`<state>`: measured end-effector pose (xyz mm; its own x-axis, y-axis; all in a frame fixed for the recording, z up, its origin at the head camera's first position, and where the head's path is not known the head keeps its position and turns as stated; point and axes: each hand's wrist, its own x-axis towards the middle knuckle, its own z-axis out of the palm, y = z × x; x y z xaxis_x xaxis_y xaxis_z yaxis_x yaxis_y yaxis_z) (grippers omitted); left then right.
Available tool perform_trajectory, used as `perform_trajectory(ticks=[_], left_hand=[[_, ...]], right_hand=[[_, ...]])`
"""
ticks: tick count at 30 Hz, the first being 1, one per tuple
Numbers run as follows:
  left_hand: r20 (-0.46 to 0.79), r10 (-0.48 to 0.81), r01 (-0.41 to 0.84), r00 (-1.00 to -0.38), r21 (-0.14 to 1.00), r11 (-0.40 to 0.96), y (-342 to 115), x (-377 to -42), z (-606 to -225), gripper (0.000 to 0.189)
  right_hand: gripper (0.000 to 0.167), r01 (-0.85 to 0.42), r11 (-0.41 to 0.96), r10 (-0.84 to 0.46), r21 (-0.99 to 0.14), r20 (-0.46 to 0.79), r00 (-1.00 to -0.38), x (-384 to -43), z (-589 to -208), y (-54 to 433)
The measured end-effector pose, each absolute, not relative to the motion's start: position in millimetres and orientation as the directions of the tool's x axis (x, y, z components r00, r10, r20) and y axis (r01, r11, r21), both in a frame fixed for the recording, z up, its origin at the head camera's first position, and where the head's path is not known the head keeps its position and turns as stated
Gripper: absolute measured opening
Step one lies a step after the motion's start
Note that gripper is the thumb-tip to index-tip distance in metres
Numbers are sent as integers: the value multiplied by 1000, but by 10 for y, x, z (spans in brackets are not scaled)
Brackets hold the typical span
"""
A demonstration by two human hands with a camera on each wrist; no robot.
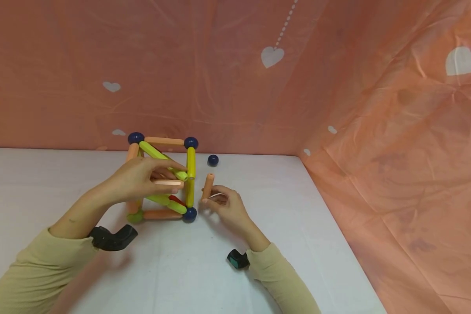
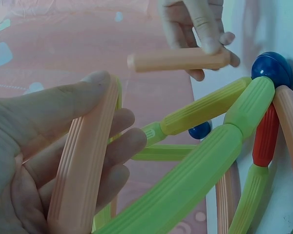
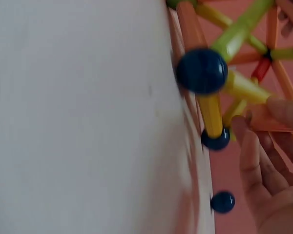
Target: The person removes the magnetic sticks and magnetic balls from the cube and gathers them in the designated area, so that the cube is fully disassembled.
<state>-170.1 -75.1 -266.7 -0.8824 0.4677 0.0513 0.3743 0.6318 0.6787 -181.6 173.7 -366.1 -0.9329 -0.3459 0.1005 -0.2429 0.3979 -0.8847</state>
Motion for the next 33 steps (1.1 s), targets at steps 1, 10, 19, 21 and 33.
perform_trajectory(ticks=[1, 10, 19, 21, 33], left_hand=[[55, 470, 379, -881, 678, 630, -751, -1700, -2667, 45], [49, 467, 374, -883, 675, 636, -749, -1701, -2672, 45], [56, 477, 383, -877, 681, 625, -764, -1708, -2674, 45], [58, 481, 387, -875, 680, 622, -767, -1710, -2679, 45], [56, 496, 398, -867, 676, 620, -762, -1728, -2690, 45]], right_hand=[[30, -222, 402, -323, -888, 90, -942, -1835, -3663, 1768], [44, -43, 372, -93, -927, 8, -996, -2039, -3719, 2125], [41, 61, 530, -14, -846, -81, -997, -2234, -3713, 2395], [40, 83, 558, 5, -825, -97, -995, -2266, -3706, 2428], [38, 138, 675, 64, -725, -129, -990, -2330, -3689, 2475]])
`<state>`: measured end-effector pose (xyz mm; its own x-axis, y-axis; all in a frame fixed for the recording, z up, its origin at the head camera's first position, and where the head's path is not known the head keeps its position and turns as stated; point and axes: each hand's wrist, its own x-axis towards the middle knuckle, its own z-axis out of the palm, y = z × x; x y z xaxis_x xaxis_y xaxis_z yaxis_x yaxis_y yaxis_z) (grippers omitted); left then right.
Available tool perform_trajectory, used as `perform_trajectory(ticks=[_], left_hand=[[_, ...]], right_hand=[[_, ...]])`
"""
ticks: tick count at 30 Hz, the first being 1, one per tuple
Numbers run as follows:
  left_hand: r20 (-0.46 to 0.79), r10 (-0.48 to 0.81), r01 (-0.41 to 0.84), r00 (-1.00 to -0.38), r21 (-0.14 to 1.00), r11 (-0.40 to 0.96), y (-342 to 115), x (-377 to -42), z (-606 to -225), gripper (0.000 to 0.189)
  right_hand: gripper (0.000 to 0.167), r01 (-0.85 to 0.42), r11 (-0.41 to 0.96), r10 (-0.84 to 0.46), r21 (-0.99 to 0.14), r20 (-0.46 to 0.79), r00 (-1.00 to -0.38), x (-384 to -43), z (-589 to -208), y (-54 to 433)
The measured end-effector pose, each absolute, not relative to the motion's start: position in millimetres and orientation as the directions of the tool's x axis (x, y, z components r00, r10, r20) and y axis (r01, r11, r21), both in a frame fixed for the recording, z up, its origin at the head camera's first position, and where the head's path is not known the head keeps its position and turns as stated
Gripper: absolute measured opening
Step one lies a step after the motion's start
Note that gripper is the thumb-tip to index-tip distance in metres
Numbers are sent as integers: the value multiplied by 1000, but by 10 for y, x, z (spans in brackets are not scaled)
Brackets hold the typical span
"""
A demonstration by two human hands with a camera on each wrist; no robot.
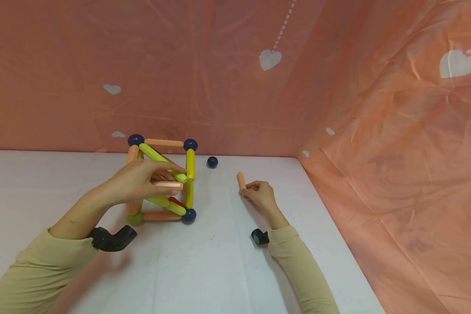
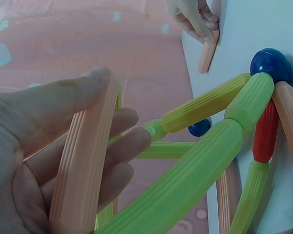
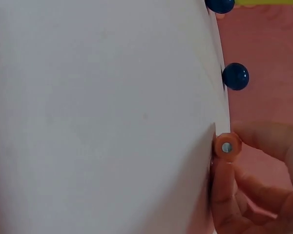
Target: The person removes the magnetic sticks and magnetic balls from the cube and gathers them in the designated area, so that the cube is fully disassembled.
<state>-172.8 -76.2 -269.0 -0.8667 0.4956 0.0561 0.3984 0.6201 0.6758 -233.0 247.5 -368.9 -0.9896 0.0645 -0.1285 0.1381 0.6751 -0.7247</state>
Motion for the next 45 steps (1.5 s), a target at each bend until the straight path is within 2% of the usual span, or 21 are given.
perform_trajectory(ticks=[4, 8, 16, 23, 27, 33, 36, 41, 45], left_hand=[[63, 503, 411, -862, 666, 623, -761, -1735, -2694, 44], [68, 500, 418, -864, 651, 633, -760, -1745, -2694, 42], [14, 497, 382, -868, 658, 649, -756, -1769, -2696, 47], [28, 510, 405, -860, 646, 647, -766, -1775, -2715, 48], [38, 508, 411, -860, 640, 649, -767, -1783, -2719, 47], [67, 513, 432, -856, 638, 638, -769, -1788, -2731, 44], [73, 517, 438, -853, 641, 631, -771, -1791, -2738, 44], [94, 518, 452, -850, 634, 627, -771, -1793, -2748, 44], [96, 522, 455, -847, 638, 621, -770, -1797, -2750, 44]], right_hand=[[42, 99, 699, 88, -708, -52, -995, -2294, -3645, 2410], [42, 43, 638, 82, -769, 12, -997, -2264, -3576, 2300], [34, 28, 556, 54, -831, 2, -999, -2242, -3598, 2179], [35, -73, 501, -6, -862, 81, -997, -2171, -3561, 2072], [32, -130, 414, -60, -901, 115, -992, -2127, -3495, 1931], [28, -94, 265, -116, -960, 65, -991, -2066, -3369, 1653], [32, -64, 228, -138, -972, 33, -990, -2059, -3326, 1519], [39, -4, 154, -116, -988, -14, -993, -2095, -3252, 1324], [39, 28, 84, -92, -996, -36, -995, -2138, -3195, 1230]])
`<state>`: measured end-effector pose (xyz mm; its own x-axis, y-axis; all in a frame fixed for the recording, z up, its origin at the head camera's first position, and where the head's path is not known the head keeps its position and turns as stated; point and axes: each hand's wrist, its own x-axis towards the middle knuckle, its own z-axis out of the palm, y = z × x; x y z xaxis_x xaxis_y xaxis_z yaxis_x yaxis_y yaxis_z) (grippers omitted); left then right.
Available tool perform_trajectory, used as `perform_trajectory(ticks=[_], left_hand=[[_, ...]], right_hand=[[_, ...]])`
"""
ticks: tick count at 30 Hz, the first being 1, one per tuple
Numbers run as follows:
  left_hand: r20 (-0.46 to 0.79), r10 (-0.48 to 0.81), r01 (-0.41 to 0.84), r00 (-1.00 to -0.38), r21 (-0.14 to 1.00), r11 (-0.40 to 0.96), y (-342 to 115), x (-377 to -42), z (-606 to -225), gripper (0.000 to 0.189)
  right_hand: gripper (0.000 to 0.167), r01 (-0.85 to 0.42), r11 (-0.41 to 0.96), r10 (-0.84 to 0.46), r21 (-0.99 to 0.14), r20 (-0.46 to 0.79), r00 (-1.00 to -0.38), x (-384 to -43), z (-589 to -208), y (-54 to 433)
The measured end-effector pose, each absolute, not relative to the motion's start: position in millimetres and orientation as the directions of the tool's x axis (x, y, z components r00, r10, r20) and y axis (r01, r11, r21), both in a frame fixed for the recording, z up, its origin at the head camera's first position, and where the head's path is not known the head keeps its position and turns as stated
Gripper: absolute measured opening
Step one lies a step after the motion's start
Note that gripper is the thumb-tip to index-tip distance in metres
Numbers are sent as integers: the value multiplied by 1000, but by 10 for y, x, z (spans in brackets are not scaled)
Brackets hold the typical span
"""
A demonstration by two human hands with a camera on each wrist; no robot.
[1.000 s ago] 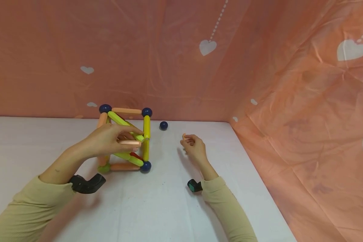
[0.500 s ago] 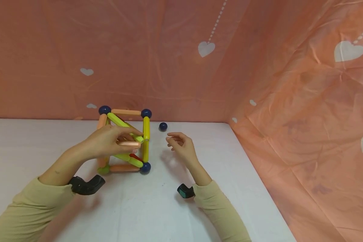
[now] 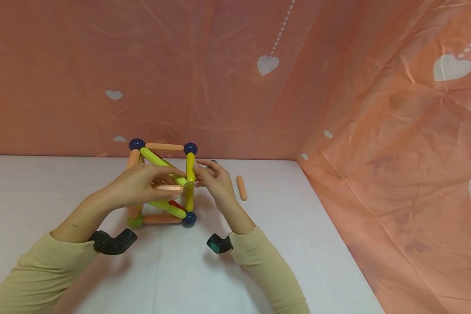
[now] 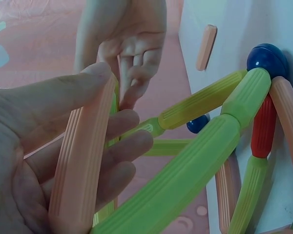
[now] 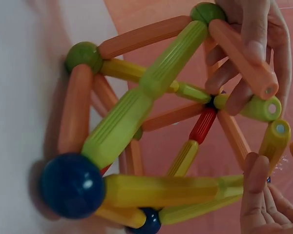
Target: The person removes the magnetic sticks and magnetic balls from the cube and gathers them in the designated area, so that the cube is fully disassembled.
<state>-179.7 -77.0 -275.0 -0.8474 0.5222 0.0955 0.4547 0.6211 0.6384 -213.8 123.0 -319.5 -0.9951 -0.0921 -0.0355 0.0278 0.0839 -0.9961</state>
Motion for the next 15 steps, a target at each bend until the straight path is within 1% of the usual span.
perform_trajectory(ticks=[7, 15], left_hand=[[104, 520, 459, -848, 635, 622, -772, -1798, -2760, 43], [119, 515, 465, -849, 632, 620, -788, -1798, -2768, 42]], right_hand=[[43, 51, 82, -91, -995, -59, -994, -2193, -3149, 1176], [39, 32, 96, -106, -995, -42, -994, -2258, -3150, 1197]])
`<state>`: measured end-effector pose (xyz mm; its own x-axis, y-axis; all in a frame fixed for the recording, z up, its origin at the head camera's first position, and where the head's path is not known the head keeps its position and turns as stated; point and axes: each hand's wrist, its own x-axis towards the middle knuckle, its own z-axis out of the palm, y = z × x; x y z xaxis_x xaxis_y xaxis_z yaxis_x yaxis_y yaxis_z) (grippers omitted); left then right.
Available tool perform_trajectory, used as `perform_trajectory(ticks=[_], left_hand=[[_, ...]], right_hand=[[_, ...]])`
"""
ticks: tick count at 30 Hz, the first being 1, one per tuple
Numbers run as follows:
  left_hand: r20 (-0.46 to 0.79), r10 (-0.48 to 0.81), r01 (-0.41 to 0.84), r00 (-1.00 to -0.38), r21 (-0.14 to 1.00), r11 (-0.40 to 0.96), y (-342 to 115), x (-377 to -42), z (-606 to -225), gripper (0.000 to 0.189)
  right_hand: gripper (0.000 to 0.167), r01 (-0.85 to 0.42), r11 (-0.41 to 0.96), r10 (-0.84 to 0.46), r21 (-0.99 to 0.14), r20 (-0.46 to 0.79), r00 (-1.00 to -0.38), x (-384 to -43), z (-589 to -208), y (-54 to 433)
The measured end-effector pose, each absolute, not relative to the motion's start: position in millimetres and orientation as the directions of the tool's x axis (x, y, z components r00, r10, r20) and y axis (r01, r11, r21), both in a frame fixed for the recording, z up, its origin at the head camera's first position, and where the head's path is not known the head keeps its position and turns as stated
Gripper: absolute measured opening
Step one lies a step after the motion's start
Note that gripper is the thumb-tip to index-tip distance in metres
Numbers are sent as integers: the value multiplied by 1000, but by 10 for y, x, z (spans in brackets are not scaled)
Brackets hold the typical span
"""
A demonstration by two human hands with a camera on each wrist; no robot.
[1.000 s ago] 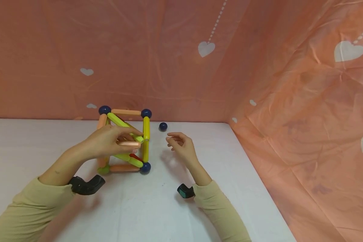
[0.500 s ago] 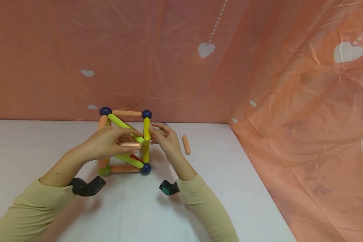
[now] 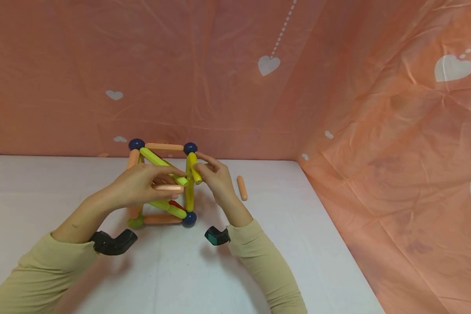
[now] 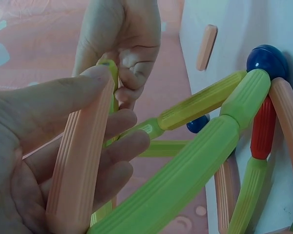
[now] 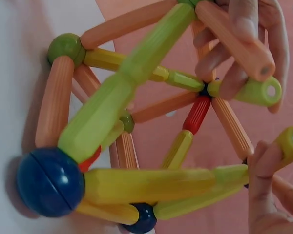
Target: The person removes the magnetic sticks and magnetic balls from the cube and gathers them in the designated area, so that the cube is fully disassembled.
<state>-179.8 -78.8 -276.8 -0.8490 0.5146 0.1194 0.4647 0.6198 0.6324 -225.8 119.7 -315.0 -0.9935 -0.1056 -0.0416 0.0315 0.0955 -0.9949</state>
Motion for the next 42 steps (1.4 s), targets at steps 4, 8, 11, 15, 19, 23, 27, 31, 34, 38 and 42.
perform_trajectory(ticks=[4, 8, 11, 15, 19, 23, 27, 31, 34, 38, 42], left_hand=[[123, 515, 468, -848, 629, 621, -793, -1794, -2761, 44], [125, 515, 469, -848, 629, 620, -794, -1793, -2759, 44], [115, 520, 464, -847, 638, 615, -794, -1792, -2759, 45], [109, 524, 461, -845, 646, 609, -797, -1786, -2756, 45], [108, 522, 457, -846, 650, 607, -796, -1781, -2751, 45], [100, 514, 446, -852, 652, 613, -793, -1779, -2746, 45], [97, 513, 445, -853, 648, 618, -788, -1779, -2747, 45], [95, 514, 442, -852, 657, 611, -786, -1787, -2761, 46], [97, 514, 441, -852, 661, 607, -786, -1791, -2769, 46], [118, 516, 458, -849, 651, 605, -792, -1789, -2775, 44], [123, 520, 466, -845, 647, 604, -796, -1791, -2776, 44]], right_hand=[[37, 25, 82, -115, -996, -35, -993, -2308, -3167, 1232], [36, 32, 40, -127, -999, -37, -991, -2356, -3191, 1281], [36, 43, 21, -129, -999, -46, -991, -2385, -3201, 1327], [37, 45, 29, -146, -999, -49, -988, -2411, -3198, 1376], [39, 38, 43, -163, -998, -44, -986, -2418, -3190, 1394], [40, 23, 37, -176, -999, -30, -984, -2423, -3200, 1401], [41, 13, 34, -182, -999, -19, -983, -2423, -3211, 1407], [41, 26, 29, -187, -999, -31, -982, -2419, -3217, 1409], [37, 34, 39, -202, -999, -41, -979, -2406, -3212, 1405], [36, -27, 81, -246, -996, 6, -969, -2401, -3196, 1399], [36, -71, 95, -270, -993, 43, -962, -2410, -3190, 1396]])
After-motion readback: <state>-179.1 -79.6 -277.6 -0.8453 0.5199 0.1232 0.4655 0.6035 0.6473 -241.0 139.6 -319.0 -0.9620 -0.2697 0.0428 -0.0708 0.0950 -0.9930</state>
